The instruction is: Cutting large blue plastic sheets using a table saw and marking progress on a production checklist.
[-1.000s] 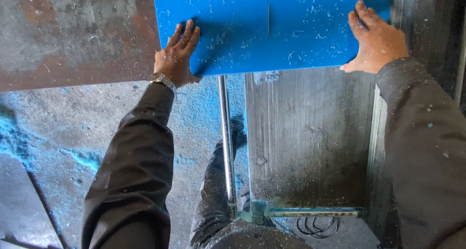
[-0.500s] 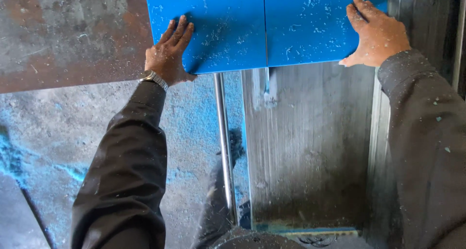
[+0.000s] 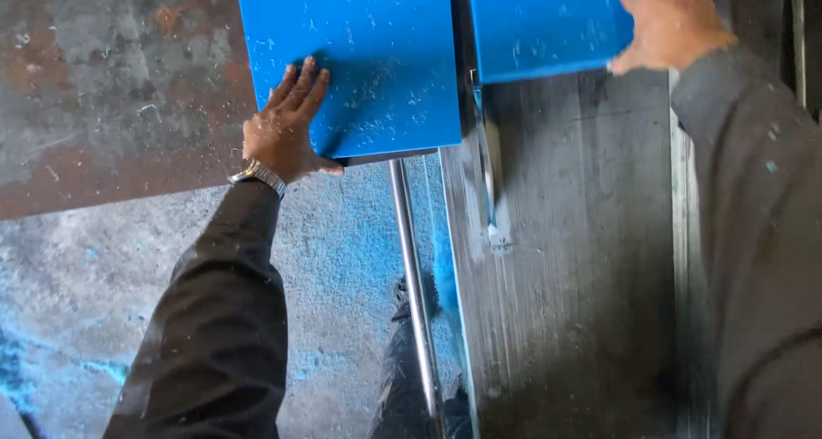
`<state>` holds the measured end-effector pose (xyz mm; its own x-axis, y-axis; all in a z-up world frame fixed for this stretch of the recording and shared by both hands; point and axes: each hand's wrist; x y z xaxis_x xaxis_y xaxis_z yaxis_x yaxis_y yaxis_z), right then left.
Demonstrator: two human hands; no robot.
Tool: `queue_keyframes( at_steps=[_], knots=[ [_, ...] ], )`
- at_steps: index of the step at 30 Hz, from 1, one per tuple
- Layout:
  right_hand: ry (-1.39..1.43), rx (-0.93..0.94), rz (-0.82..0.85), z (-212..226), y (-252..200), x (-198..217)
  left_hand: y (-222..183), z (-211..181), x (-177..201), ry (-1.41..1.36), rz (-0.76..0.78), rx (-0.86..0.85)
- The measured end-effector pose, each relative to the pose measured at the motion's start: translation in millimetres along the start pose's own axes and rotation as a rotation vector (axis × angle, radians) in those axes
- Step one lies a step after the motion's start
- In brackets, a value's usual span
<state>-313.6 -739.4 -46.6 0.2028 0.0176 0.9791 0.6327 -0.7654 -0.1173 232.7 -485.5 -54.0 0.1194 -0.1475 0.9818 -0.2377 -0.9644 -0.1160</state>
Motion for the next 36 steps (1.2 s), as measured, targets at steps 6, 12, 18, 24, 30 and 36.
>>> queue_keyframes(
  at_steps=[6,12,18,24,30,36],
  knots=[
    [-0.001,-0.143,0.102,-12,-24,0,2,4,8,-0.019,0.086,0.023],
    [0.280,-0.317,-0.017,45,-157,13,-15,35,-4,-0.101,0.031,-0.062],
    [0.744,-0.596,0.033,214,-307,90,-54,106,5,-0.125,0.069,-0.020],
    [0.979,-0.650,0.209,390,-357,102,-54,119,17,-0.228,0.068,0.001],
    [1.156,-0.503,-0.118,506,-227,92,-54,129,-8,-0.264,0.009,-0.006],
    [0.938,-0.589,-0.472,560,-66,88,-58,135,-36,-0.209,-0.042,-0.011]
  ],
)
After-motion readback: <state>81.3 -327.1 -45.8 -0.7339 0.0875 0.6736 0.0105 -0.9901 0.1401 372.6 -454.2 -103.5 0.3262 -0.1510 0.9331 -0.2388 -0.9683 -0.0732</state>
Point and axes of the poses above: each hand's wrist, its own y-axis towards the middle knuckle, its own x-axis out of the back of the hand, z = x × y, and after that the axes turned 4 degrees about -x, right-handed
